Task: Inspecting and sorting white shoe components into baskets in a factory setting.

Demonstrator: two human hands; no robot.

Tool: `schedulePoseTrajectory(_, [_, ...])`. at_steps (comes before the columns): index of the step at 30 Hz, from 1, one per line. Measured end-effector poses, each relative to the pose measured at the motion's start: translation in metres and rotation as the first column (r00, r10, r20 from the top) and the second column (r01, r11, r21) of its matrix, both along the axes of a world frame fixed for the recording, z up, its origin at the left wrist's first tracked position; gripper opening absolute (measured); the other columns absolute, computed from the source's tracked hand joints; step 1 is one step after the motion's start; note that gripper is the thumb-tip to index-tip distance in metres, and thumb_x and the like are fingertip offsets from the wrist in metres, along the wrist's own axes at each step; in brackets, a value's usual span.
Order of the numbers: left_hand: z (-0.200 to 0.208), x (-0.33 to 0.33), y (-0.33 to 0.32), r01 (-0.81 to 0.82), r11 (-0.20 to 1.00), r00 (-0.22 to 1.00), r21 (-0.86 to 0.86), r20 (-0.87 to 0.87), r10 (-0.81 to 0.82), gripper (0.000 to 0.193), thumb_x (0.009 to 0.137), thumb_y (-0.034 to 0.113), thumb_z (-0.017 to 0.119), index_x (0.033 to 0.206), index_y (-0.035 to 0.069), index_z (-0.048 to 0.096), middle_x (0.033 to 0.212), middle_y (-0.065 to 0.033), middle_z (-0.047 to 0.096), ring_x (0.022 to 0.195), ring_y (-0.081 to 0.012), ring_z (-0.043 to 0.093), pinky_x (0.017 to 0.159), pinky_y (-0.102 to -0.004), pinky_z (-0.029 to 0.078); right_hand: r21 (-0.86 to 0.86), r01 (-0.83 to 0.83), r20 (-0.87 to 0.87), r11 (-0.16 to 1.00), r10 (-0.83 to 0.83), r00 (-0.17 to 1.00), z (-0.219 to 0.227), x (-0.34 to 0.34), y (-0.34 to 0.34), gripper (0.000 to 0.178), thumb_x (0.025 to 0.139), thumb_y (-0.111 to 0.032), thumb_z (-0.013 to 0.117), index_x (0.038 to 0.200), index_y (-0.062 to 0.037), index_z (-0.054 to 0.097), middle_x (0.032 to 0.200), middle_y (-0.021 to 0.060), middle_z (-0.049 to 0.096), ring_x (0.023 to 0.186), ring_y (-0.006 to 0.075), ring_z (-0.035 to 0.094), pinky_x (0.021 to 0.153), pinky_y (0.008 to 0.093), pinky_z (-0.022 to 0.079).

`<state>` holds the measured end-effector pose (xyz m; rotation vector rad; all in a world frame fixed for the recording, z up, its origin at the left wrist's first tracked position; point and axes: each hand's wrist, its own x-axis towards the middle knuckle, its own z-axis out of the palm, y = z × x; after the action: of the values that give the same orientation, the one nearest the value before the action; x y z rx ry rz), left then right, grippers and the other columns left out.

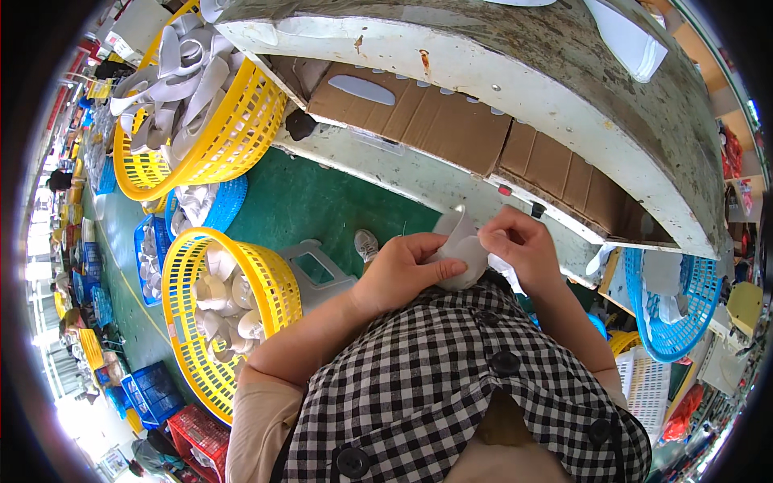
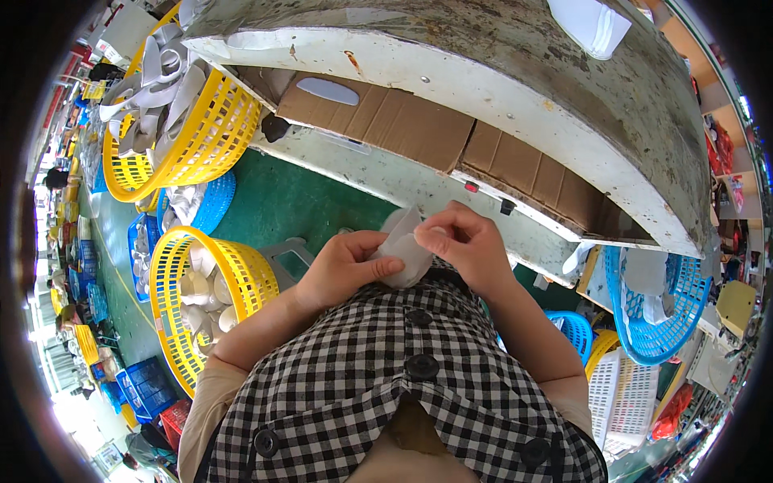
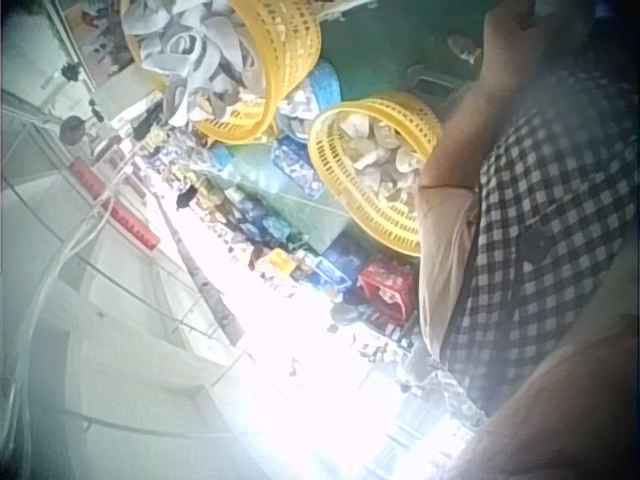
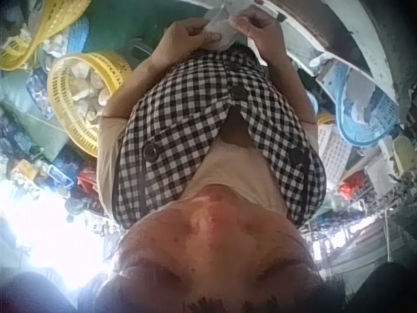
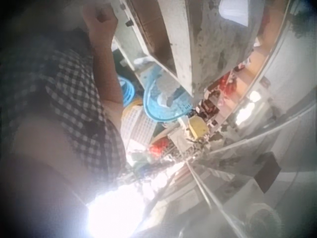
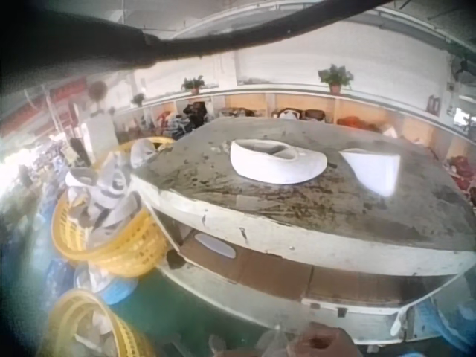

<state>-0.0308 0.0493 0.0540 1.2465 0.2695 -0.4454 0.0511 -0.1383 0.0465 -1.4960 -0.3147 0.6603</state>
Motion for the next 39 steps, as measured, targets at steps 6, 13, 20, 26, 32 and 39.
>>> schedulePoseTrajectory(6, [0.005,-0.013,-0.006,0.039,0.95,0.99,0.31,0.116,-0.078,0.03,0.078,0.023,0.065,0.093,-0.003,0.06,0.071,-0.0067,0.06,0.065,-0.0073,0.051,0.06,-0.0241,0.042,-0.115,0.036,0.449,0.993,0.02,0.893,0.025,0.003,0.001,0.015,0.069,-0.012,0.073,0.082,-0.0064,0.068,0.069,-0.0023,0.048,0.06,0.005,0.041,0.053,0.0193,0.033])
schedulePoseTrajectory(13, [0.013,-0.021,-0.008,-0.013,0.964,0.977,0.264,0.207,-0.044,0.026,0.079,0.022,0.064,0.087,-0.002,0.06,0.066,-0.0043,0.058,0.062,-0.0069,0.05,0.056,-0.0243,0.041,-0.149,-0.043,0.233,0.988,0.077,0.969,0.013,0.006,0.016,0.013,0.069,-0.014,0.074,0.08,-0.0086,0.07,0.067,-0.0041,0.046,0.058,0.0053,0.037,0.053,0.0193,0.033])
schedulePoseTrajectory(20, [-0.015,-0.032,-0.014,-0.104,0.986,0.972,0.134,0.222,0.073,0.025,0.088,0.023,0.054,0.094,-0.001,0.058,0.078,-0.0021,0.058,0.072,-0.0062,0.05,0.064,-0.023,0.041,-0.008,-0.054,-0.064,0.999,0.053,0.996,-0.012,0.007,0.037,0.025,0.075,-0.013,0.068,0.096,-0.0064,0.057,0.068,-0.0039,0.043,0.059,0.0056,0.038,0.056,0.0188,0.034])
schedulePoseTrajectory(26, [-0.02,-0.029,-0.018,-0.404,0.904,0.846,-0.139,0.318,0.427,0.029,0.092,0.011,0.043,0.118,0.0,0.041,0.108,-0.0048,0.052,0.1,-0.0096,0.046,0.089,-0.0253,0.037,0.105,0.061,-0.234,0.993,-0.035,0.971,-0.025,-0.003,0.038,0.014,0.086,-0.018,0.055,0.086,-0.0062,0.049,0.069,-0.0026,0.044,0.06,0.0092,0.043,0.056,0.0239,0.037])
schedulePoseTrajectory(32, [-0.011,-0.011,-0.019,-0.547,0.802,0.814,-0.238,0.071,0.576,0.033,0.088,0.027,0.052,0.104,-0.002,0.048,0.091,-0.0047,0.057,0.084,-0.0095,0.053,0.077,-0.024,0.042,-0.147,0.094,0.693,0.985,0.034,0.72,-0.01,-0.023,0.05,0.024,0.08,-0.021,0.061,0.083,-0.0021,0.046,0.071,0.0117,0.05,0.061,0.024,0.049,0.055,0.0317,0.04])
schedulePoseTrajectory(39, [-0.024,0.033,-0.014,-0.509,0.837,0.861,-0.199,-0.115,0.496,0.056,0.088,0.047,0.041,0.107,-0.005,0.049,0.091,-0.0125,0.058,0.082,-0.0185,0.058,0.067,-0.0306,0.048,-0.229,0.038,0.761,0.973,0.154,0.63,-0.006,-0.024,0.044,0.026,0.079,-0.021,0.063,0.087,-0.0031,0.046,0.069,0.013,0.054,0.061,0.0262,0.057,0.053,0.0336,0.044])
